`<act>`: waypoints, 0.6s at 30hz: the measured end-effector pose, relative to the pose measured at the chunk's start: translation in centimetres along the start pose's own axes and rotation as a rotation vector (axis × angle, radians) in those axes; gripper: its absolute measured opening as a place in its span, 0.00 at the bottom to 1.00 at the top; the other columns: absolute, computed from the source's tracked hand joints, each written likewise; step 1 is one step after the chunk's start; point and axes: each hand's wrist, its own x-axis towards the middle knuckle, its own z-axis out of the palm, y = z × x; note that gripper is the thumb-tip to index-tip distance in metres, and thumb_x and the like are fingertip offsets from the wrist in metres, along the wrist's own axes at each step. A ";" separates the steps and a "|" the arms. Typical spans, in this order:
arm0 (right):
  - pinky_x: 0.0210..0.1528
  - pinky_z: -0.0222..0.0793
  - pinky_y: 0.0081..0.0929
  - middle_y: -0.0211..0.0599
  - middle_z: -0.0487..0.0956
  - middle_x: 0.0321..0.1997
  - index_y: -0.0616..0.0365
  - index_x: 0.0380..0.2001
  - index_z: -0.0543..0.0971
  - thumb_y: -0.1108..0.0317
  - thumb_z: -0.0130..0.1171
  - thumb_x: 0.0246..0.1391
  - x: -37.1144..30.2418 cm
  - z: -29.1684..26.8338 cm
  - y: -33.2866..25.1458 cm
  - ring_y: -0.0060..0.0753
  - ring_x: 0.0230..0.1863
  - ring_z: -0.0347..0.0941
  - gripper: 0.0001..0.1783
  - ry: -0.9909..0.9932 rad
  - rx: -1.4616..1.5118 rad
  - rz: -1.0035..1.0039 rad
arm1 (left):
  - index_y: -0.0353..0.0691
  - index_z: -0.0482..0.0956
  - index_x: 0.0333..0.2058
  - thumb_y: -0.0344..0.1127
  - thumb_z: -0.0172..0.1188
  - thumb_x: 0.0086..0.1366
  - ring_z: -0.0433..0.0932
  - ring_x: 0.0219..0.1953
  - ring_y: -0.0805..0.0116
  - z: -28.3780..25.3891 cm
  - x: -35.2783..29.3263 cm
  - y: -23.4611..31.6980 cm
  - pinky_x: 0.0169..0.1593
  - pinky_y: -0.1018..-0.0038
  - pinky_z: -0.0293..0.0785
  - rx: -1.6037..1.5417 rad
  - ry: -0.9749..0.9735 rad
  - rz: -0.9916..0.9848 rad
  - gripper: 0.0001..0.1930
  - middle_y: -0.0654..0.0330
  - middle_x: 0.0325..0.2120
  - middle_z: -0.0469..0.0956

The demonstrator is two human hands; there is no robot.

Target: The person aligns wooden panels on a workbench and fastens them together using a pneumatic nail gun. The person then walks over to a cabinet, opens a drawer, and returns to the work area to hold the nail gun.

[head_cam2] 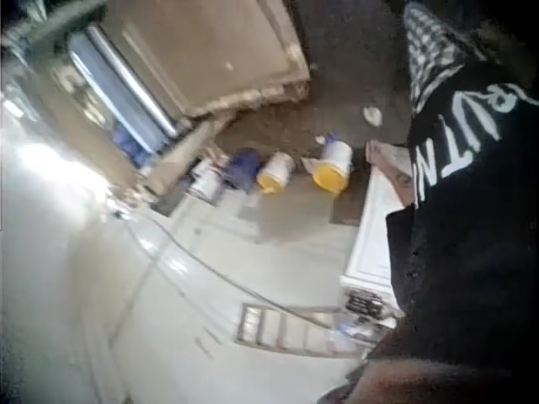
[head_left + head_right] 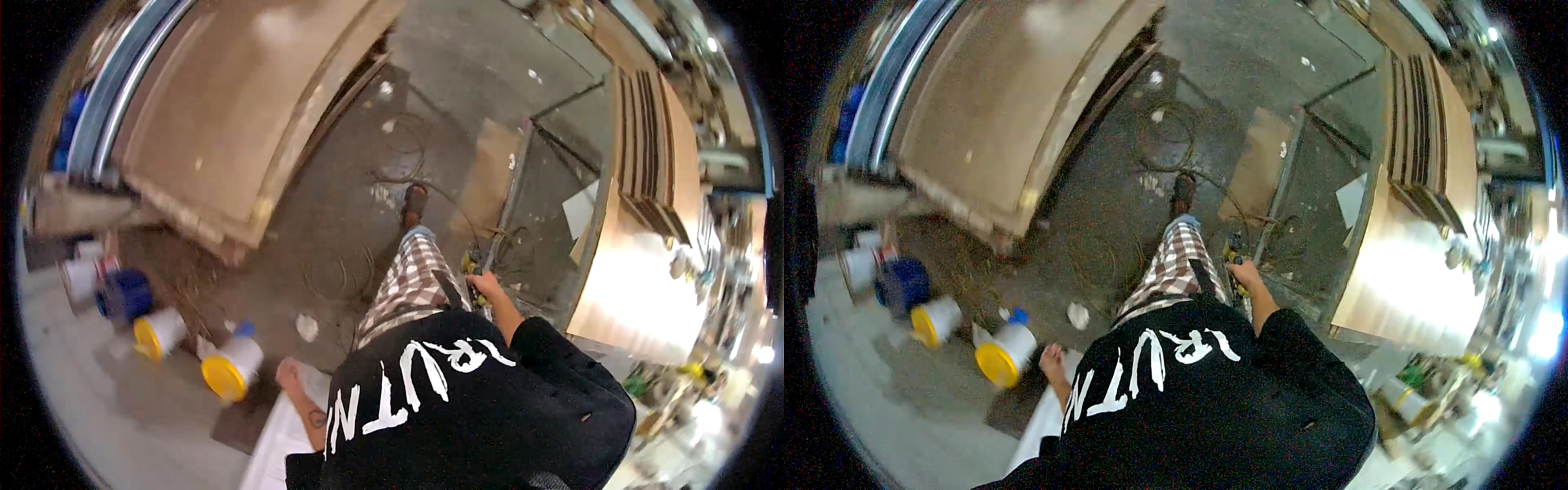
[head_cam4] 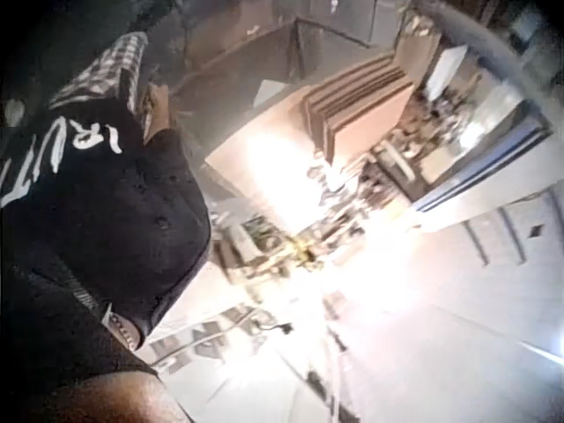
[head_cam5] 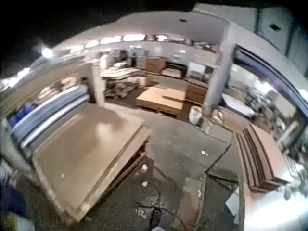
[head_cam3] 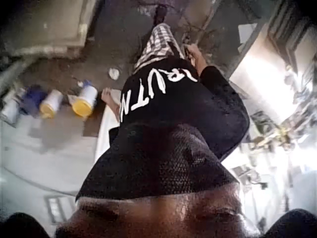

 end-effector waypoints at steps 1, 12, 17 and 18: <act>0.39 0.68 0.36 0.53 0.77 0.41 0.73 0.43 0.74 0.50 0.63 0.42 0.6 -0.3 0.1 0.42 0.40 0.75 0.34 -0.046 0.053 0.028 | 0.37 0.76 0.41 0.43 0.55 0.63 0.77 0.31 0.67 7.9 2.0 4.3 0.32 0.73 0.73 -0.087 -0.004 -0.133 0.16 0.57 0.33 0.79; 0.51 0.66 0.42 0.61 0.76 0.46 0.72 0.47 0.72 0.41 0.54 0.43 10.2 -8.3 -2.5 0.54 0.50 0.72 0.41 0.388 0.285 0.120 | 0.29 0.74 0.26 0.35 0.59 0.55 0.71 0.18 0.70 60.3 7.0 28.6 0.22 0.75 0.66 0.659 -0.893 0.219 0.11 0.57 0.15 0.73; 0.49 0.68 0.43 0.60 0.77 0.43 0.67 0.45 0.74 0.40 0.55 0.45 14.6 -10.5 -4.0 0.52 0.50 0.73 0.38 0.374 0.463 0.249 | 0.34 0.71 0.20 0.38 0.54 0.51 0.71 0.14 0.66 72.0 11.1 30.8 0.21 0.71 0.69 1.028 -0.650 0.144 0.12 0.59 0.12 0.70; 0.47 0.69 0.45 0.58 0.78 0.41 0.64 0.42 0.77 0.42 0.56 0.45 18.0 -8.7 -0.6 0.52 0.47 0.75 0.34 0.344 0.468 0.297 | 0.36 0.73 0.22 0.40 0.55 0.52 0.72 0.15 0.62 72.9 15.1 28.7 0.22 0.69 0.70 1.359 -0.920 0.420 0.12 0.58 0.13 0.71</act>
